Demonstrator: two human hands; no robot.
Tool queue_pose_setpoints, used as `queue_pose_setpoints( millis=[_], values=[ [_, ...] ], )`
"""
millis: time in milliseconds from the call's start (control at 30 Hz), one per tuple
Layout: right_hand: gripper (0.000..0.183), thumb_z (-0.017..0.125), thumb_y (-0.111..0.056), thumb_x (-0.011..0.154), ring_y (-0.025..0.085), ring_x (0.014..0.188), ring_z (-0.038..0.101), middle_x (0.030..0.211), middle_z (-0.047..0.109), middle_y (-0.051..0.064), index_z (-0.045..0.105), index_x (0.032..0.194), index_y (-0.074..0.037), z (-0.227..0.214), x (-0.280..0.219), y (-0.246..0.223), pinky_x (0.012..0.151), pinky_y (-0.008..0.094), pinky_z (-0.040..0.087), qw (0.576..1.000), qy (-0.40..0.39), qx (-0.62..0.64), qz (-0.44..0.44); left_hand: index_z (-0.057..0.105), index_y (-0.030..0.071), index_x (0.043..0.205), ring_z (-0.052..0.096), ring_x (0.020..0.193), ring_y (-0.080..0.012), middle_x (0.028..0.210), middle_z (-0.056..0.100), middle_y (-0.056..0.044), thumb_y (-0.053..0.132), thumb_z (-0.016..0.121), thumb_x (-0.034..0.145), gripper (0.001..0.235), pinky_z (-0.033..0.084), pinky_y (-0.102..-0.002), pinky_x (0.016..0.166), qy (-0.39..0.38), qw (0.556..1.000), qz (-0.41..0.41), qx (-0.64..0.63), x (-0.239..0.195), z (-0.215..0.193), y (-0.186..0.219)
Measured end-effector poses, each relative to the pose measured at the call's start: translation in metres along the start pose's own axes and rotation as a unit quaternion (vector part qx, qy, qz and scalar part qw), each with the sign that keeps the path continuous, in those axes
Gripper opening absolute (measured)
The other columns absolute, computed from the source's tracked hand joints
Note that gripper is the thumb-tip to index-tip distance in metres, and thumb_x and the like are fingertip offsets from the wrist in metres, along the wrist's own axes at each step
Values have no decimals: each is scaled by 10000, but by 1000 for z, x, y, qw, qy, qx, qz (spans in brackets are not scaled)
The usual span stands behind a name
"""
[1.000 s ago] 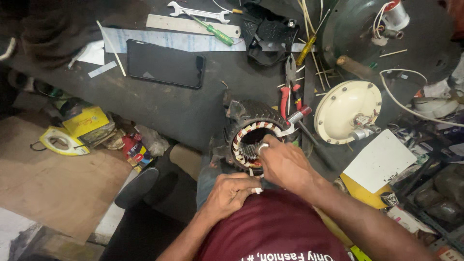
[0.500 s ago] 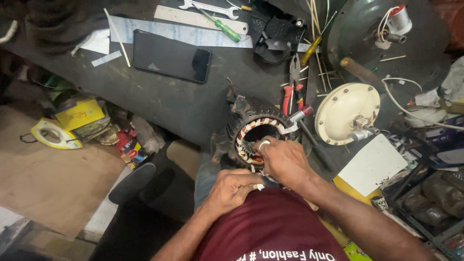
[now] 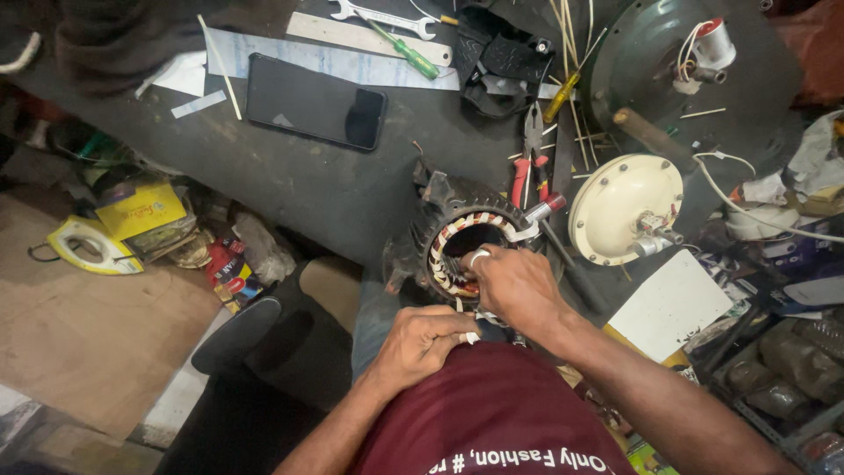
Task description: The person works on a disassembled motor stator, repeatedly inserting and adjusting white insulating strips into the winding slots. They use a screwdriver to push the strips into place and manipulate the wires with their hands. The task involves careful placement of insulation within the stator assembly.
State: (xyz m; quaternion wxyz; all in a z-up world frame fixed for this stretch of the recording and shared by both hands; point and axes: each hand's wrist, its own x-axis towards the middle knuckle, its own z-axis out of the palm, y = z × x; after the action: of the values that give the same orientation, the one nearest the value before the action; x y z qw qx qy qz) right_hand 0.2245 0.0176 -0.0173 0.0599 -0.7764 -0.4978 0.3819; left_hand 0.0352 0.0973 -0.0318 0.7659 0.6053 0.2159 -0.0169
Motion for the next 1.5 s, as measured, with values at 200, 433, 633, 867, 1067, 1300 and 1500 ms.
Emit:
queue_pose_setpoints(
  millis=[200, 433, 633, 867, 1067, 1300, 1500],
  values=[
    [214, 680, -98, 733, 393, 701, 701, 878, 729, 146, 762, 930, -88, 1, 4, -3, 611, 508, 548, 999, -29, -25, -1, 771, 47, 1004, 751, 779, -230, 961, 776, -105, -10, 660, 869, 184, 582, -312, 689, 13, 1000, 26, 5, -2, 1, -2],
    [148, 708, -137, 774, 369, 809, 705, 902, 725, 135, 779, 902, -112, -6, 10, -4, 684, 496, 549, 997, -67, -24, 3, 778, 43, 1002, 749, 754, -234, 965, 780, -120, -11, 674, 859, 185, 578, -319, 664, 22, 1000, 13, 15, -7, 4, -5],
    [273, 722, -143, 785, 405, 906, 683, 942, 722, 216, 754, 1042, -57, -9, 19, 7, 760, 521, 539, 998, -60, 11, -23, 770, 19, 1031, 771, 941, -258, 1047, 780, -148, -16, 655, 880, 193, 597, -321, 817, 52, 997, 52, 0, -17, 8, -6],
    [165, 694, -132, 806, 400, 861, 711, 879, 732, 209, 791, 939, -124, 1, 15, 4, 779, 505, 558, 997, -60, -6, 39, 772, 7, 1045, 773, 982, -265, 1137, 776, -173, -22, 622, 877, 227, 579, -327, 830, 124, 992, 28, -18, -42, 12, -9],
    [255, 669, -84, 715, 388, 867, 710, 900, 741, 173, 768, 950, -81, 3, 2, 16, 760, 490, 557, 995, 26, 34, -94, 764, -10, 1054, 736, 1175, -273, 1099, 786, -173, -63, 606, 879, 242, 560, -330, 980, 151, 984, 92, -1, -49, 19, -6],
    [232, 669, -83, 709, 395, 838, 699, 923, 724, 161, 753, 925, -75, 13, -8, 20, 725, 512, 547, 994, 11, -54, -99, 768, -11, 1051, 752, 1121, -266, 1111, 782, -167, -45, 638, 890, 210, 564, -315, 953, 143, 988, 63, 4, -49, 24, -11],
    [217, 653, -74, 751, 409, 817, 697, 951, 719, 167, 752, 945, -75, 6, -8, 19, 716, 516, 550, 995, -4, -29, -91, 772, -9, 1034, 744, 1162, -276, 1058, 789, -165, -35, 633, 905, 192, 558, -329, 988, 125, 990, 60, -7, -43, 18, -6]
  ],
)
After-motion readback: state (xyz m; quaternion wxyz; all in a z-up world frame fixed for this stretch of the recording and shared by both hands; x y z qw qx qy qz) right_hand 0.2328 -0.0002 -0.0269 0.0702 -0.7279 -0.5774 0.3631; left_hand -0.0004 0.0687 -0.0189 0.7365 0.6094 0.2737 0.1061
